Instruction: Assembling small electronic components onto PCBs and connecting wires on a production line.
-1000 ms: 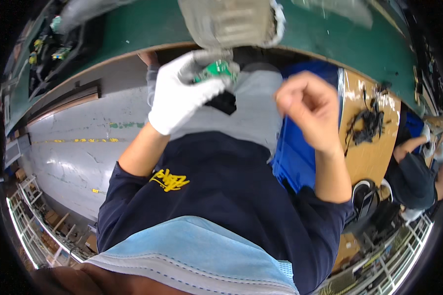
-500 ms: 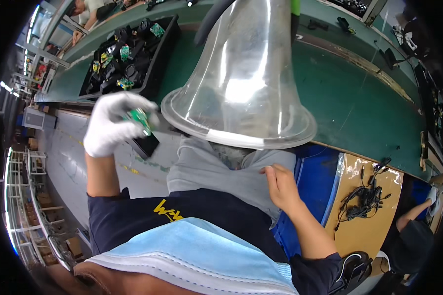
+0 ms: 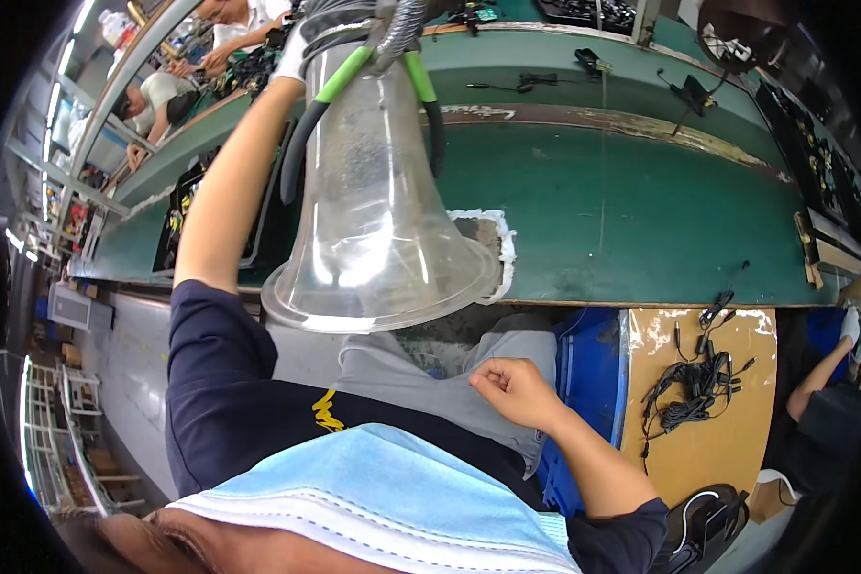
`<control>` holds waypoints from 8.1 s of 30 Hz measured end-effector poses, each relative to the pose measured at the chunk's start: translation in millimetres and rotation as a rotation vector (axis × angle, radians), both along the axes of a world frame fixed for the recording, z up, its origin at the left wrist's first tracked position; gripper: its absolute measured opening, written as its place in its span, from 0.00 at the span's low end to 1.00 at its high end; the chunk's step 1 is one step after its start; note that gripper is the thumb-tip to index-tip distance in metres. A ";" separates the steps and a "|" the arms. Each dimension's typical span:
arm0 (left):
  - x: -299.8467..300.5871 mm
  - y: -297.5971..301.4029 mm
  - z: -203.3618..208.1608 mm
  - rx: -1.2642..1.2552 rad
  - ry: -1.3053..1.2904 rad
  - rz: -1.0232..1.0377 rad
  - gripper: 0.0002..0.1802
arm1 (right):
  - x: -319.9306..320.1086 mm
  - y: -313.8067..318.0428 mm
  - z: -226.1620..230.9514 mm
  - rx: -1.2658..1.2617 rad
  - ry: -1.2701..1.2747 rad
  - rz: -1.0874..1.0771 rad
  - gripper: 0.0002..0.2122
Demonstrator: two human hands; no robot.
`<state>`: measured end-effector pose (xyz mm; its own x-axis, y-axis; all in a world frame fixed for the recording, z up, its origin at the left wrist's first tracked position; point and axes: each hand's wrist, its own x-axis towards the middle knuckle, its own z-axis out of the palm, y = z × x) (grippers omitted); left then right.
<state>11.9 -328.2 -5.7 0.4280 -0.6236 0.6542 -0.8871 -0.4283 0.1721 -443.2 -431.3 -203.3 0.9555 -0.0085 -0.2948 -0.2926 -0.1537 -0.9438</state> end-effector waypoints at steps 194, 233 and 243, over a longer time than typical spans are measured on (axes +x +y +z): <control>-357.6 128.9 -218.5 -0.751 1.780 -0.449 0.26 | -6.3 54.3 23.8 0.321 0.051 -0.189 0.12; -327.7 111.8 -194.0 -0.616 1.919 -0.499 0.21 | 8.7 48.8 16.1 0.503 0.047 -0.286 0.05; -320.2 102.2 -181.8 -0.464 1.849 -0.512 0.23 | 14.5 34.9 14.8 -0.163 -0.281 -0.296 0.07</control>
<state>-308.3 -226.0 -187.5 0.5265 -0.8305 -0.1817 0.4720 0.1077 0.8750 -428.7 -396.4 -188.5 0.9477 -0.3191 0.0045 -0.0815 -0.2556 -0.9633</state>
